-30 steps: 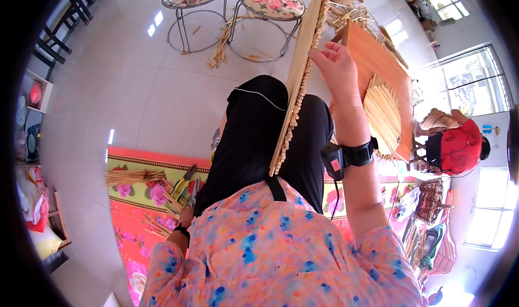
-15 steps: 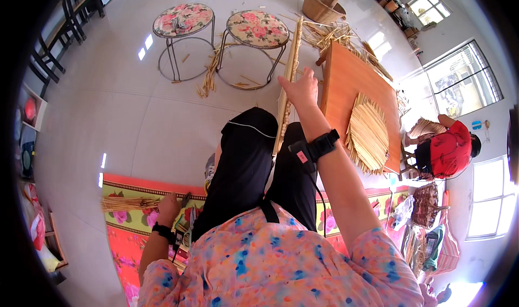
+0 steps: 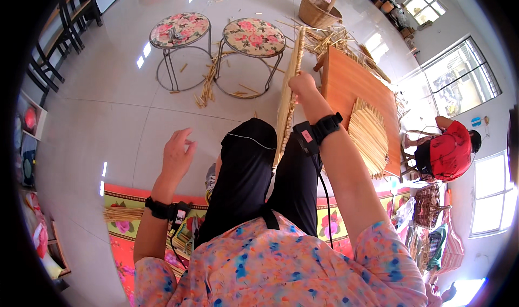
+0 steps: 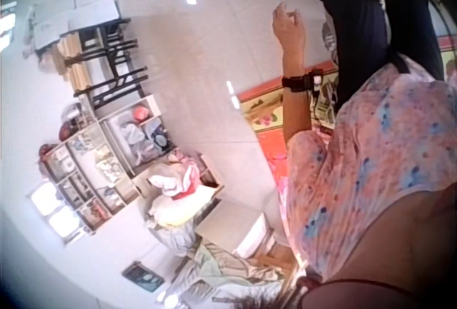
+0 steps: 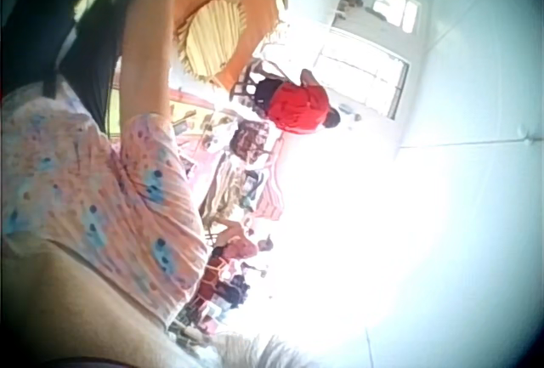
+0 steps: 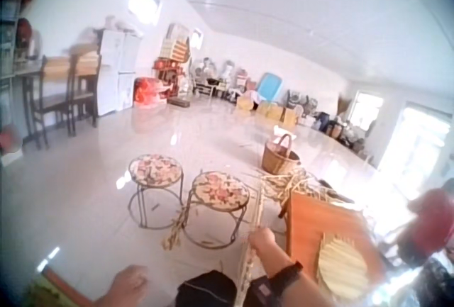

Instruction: The person weaves together thin wooden sticks using thread, occasionally using scissors to trim the edges of the woven mat.

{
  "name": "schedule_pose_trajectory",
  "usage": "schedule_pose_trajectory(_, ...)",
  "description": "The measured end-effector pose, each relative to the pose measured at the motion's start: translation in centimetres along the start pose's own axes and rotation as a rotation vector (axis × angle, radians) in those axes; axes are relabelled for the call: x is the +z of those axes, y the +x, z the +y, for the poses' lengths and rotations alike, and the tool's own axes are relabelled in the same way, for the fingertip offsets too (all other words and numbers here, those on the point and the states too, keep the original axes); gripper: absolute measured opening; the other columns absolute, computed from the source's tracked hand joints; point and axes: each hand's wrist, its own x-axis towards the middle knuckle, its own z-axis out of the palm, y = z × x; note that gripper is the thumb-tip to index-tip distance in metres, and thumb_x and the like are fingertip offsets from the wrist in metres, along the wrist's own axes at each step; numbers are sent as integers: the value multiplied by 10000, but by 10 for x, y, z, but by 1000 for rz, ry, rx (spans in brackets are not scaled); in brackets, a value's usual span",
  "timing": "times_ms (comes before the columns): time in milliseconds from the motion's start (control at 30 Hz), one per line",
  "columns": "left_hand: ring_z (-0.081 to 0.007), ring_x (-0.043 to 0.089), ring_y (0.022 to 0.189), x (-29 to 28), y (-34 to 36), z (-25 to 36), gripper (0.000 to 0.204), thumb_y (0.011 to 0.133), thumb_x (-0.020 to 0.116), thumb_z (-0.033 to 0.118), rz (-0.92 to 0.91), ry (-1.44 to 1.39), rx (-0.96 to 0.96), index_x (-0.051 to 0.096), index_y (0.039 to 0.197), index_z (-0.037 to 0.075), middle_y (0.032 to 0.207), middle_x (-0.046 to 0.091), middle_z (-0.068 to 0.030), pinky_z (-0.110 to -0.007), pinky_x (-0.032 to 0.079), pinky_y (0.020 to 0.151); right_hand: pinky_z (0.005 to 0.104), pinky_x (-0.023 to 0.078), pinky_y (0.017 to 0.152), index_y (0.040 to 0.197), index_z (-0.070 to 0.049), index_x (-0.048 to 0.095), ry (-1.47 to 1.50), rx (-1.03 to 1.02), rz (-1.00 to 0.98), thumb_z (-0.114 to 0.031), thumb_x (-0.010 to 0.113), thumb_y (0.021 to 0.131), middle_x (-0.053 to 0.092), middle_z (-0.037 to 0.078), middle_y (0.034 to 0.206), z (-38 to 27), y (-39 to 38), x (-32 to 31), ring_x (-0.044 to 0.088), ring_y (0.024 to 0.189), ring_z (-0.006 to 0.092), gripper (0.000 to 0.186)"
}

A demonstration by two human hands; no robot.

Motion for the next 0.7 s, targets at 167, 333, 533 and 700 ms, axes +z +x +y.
schedule_pose_trajectory(167,-227,668,878,14,42,64,372,856,654,2,-36,-64,195,569,1219,9,1122,598,-128,-312,569,694,385,559,603,1219,-37,574,200,-82,20,-34,588,803,682,156,1006,50,-24,-41,691,824,272,417)
schedule_pose_trajectory(333,-225,666,881,47,74,133,347,863,668,7,-149,-293,346,582,1198,17,1066,594,-122,-309,568,704,322,524,807,1279,14,536,747,-225,20,97,563,815,673,117,1086,92,-104,-73,653,957,192,472)
schedule_pose_trajectory(533,-210,693,783,127,104,202,313,869,683,68,-259,-237,472,593,1159,-7,1047,613,-145,-293,553,651,286,467,933,1348,26,485,926,-370,115,117,523,849,633,103,1199,100,-197,-74,601,1089,162,509)
schedule_pose_trajectory(700,-348,644,901,182,104,236,245,810,693,108,-161,-385,418,624,1010,-17,962,646,-172,-422,522,803,261,456,923,1396,34,436,876,-366,176,109,528,862,618,79,1200,110,-235,-78,575,1080,122,547)
